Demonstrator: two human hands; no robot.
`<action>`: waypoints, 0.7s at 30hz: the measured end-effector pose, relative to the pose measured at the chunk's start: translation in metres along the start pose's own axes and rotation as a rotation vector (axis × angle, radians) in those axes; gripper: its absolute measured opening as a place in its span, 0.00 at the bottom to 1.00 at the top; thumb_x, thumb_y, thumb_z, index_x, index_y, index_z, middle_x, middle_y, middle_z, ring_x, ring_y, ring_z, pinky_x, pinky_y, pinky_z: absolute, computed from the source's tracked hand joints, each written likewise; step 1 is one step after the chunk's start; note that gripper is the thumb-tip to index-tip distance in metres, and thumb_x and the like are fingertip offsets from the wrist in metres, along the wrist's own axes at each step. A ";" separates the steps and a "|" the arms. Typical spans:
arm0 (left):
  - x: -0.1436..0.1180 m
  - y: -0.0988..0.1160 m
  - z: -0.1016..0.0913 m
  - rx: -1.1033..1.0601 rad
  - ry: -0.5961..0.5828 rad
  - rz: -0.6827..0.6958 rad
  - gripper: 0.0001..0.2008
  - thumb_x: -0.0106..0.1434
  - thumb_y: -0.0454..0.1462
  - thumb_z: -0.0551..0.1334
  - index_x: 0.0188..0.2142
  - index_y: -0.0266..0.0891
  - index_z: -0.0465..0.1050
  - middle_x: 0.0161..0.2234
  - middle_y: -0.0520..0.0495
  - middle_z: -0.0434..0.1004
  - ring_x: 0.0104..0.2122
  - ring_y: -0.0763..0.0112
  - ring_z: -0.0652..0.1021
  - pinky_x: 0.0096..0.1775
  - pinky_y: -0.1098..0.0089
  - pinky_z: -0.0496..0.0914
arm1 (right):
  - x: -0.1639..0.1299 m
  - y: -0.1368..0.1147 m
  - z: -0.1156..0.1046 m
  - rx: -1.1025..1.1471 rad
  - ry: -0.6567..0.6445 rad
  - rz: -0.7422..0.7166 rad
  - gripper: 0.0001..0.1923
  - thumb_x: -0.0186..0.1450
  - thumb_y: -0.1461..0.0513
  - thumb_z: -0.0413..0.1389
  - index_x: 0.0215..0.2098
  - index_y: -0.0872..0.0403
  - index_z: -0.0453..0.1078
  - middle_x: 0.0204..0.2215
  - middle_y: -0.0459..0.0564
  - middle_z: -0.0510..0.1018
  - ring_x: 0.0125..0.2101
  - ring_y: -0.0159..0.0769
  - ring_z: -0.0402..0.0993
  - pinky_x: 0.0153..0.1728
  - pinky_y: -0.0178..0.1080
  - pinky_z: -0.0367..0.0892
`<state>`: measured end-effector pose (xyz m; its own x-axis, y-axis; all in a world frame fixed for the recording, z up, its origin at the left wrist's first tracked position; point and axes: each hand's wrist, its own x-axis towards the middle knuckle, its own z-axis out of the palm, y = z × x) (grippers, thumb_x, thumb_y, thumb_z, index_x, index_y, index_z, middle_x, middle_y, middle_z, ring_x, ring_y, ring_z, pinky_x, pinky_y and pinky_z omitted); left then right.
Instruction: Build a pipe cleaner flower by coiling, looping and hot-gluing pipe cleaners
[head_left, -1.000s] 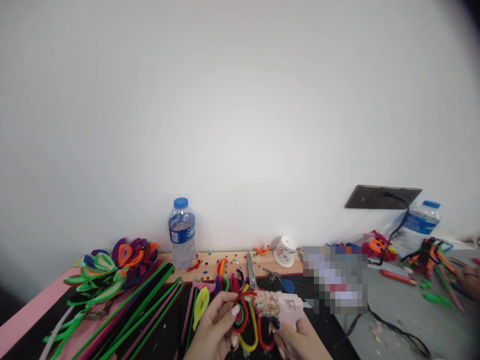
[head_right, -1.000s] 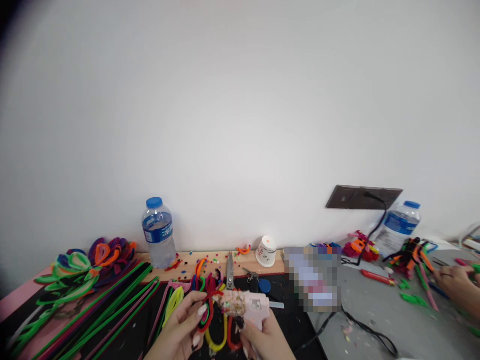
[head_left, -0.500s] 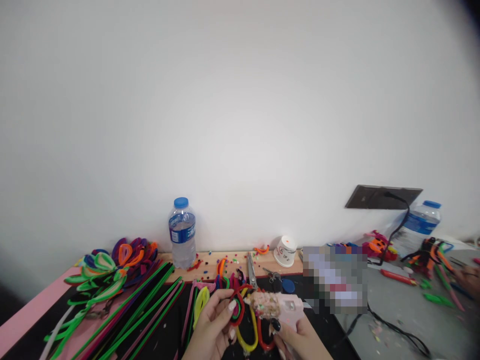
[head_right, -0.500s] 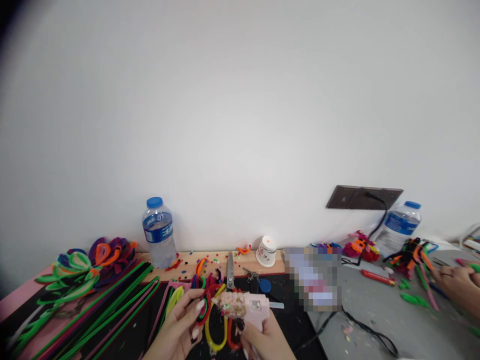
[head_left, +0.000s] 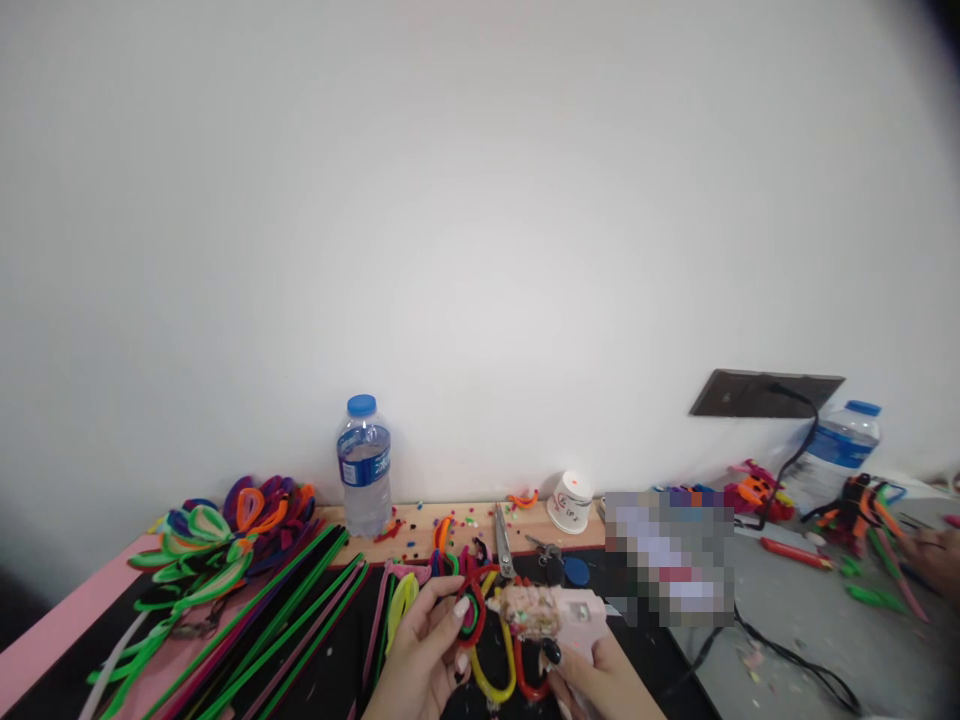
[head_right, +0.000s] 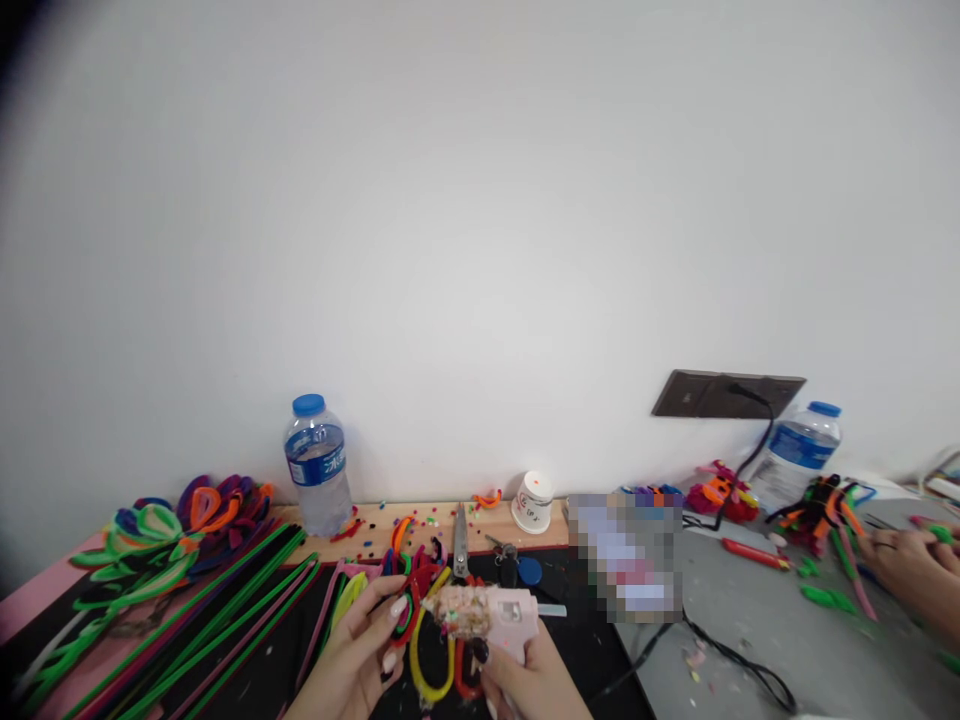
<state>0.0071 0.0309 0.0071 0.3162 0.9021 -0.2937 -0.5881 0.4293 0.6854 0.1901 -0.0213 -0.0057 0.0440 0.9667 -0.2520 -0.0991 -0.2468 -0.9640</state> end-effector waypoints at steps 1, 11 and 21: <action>0.000 0.000 0.000 0.000 0.001 0.001 0.18 0.43 0.40 0.73 0.33 0.38 0.71 0.22 0.54 0.69 0.14 0.85 0.65 0.18 0.78 0.56 | 0.000 0.000 0.000 0.003 0.008 0.002 0.32 0.46 0.40 0.59 0.34 0.57 0.62 0.10 0.37 0.60 0.10 0.21 0.50 0.12 0.28 0.45; 0.000 0.000 -0.001 -0.003 0.009 -0.008 0.19 0.43 0.40 0.73 0.33 0.38 0.71 0.22 0.55 0.68 0.14 0.85 0.64 0.19 0.79 0.56 | -0.002 -0.003 0.004 0.019 0.032 -0.019 0.33 0.45 0.39 0.60 0.34 0.56 0.60 0.09 0.35 0.59 0.10 0.21 0.46 0.13 0.28 0.43; 0.002 -0.004 -0.001 0.005 -0.001 -0.017 0.20 0.41 0.41 0.73 0.33 0.38 0.71 0.21 0.55 0.69 0.13 0.85 0.64 0.18 0.79 0.55 | -0.001 -0.002 0.003 0.008 0.015 -0.035 0.32 0.45 0.39 0.58 0.33 0.56 0.60 0.09 0.35 0.59 0.10 0.21 0.47 0.12 0.28 0.44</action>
<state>0.0092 0.0306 0.0026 0.3268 0.8945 -0.3050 -0.5787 0.4445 0.6837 0.1870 -0.0216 -0.0035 0.0621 0.9736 -0.2195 -0.1055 -0.2123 -0.9715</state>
